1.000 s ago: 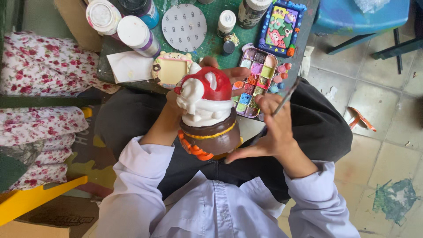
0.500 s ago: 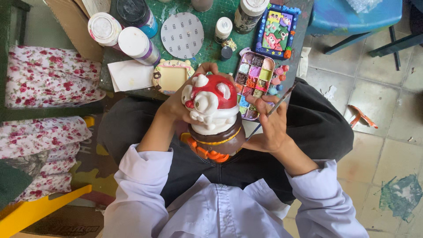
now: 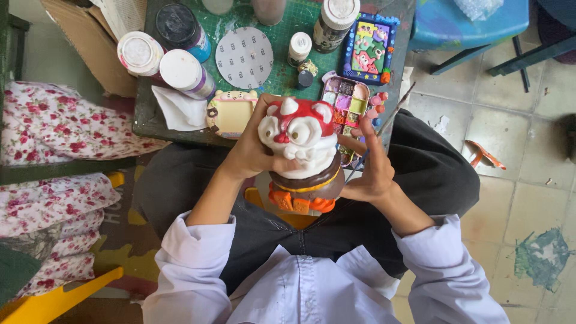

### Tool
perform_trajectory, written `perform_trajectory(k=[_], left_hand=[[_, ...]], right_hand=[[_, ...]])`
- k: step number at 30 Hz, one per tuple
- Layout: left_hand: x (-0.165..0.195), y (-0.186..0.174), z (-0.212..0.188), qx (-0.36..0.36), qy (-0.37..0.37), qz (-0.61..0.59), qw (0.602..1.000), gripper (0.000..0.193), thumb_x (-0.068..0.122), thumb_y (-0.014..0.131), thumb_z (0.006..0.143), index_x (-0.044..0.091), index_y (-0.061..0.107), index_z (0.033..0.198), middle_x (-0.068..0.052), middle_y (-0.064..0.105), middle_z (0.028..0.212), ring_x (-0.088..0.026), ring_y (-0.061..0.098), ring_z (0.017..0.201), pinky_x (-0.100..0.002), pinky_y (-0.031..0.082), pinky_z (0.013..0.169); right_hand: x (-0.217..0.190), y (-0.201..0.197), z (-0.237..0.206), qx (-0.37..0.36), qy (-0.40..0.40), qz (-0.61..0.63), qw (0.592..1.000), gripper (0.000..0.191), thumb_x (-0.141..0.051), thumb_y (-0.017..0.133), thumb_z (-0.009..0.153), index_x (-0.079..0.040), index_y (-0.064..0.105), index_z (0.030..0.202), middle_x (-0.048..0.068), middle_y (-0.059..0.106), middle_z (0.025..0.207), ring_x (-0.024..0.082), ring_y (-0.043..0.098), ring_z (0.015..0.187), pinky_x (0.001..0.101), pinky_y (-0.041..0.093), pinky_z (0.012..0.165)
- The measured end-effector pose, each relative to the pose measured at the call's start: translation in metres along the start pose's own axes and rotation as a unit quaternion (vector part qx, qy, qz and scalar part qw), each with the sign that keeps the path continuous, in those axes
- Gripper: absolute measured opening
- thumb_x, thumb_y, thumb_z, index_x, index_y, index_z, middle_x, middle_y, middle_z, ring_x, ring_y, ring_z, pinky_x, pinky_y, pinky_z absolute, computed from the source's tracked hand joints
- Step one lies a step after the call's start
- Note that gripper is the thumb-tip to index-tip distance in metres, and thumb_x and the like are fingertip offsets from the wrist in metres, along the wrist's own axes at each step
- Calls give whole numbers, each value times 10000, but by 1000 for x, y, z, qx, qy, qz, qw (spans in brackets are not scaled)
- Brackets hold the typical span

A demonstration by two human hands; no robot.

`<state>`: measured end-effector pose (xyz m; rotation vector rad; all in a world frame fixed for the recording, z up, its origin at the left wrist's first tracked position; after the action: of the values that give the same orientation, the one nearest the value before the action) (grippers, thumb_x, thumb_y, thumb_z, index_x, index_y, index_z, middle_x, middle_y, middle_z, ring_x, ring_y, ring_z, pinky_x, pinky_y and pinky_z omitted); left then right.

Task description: The person sits holding a clay animal figurine on their lap and paints it with a small brush, rotating the figurine to reach different sides and dipping the brush toward the paint palette between strokes. They continue applying red paint over the figurine's head and body.

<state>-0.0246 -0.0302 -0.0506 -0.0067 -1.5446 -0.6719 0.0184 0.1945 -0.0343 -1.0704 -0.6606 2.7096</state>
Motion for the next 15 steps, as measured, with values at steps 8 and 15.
perform_trajectory(k=[8, 15], left_hand=[[1, -1, -2, -8, -52, 21, 998, 1034, 300, 899, 796, 75, 246, 1565, -87, 444, 1504, -192, 442, 1454, -371, 390, 1238], [14, -1, -2, -6, -12, 42, 999, 1066, 221, 949, 722, 72, 328, 1576, -91, 471, 1517, -230, 469, 1466, -393, 397, 1270]], right_hand=[[6, -8, 1, -15, -12, -154, 988, 1225, -252, 1038, 693, 123, 243, 1546, 184, 419, 1591, 345, 602, 1309, 490, 457, 1041], [-2, -6, 18, -30, -18, -244, 969, 1250, -431, 1041, 709, 130, 291, 1537, 201, 494, 1436, 365, 505, 1281, 488, 349, 1135]])
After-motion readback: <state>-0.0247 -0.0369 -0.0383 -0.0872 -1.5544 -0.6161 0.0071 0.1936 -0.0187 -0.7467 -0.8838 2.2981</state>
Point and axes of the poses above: each hand's wrist, its own z-axis towards the middle knuckle, its own y-axis out of the palm, x = y × z, the point moved 5 cm from there along z, towards the middle knuckle
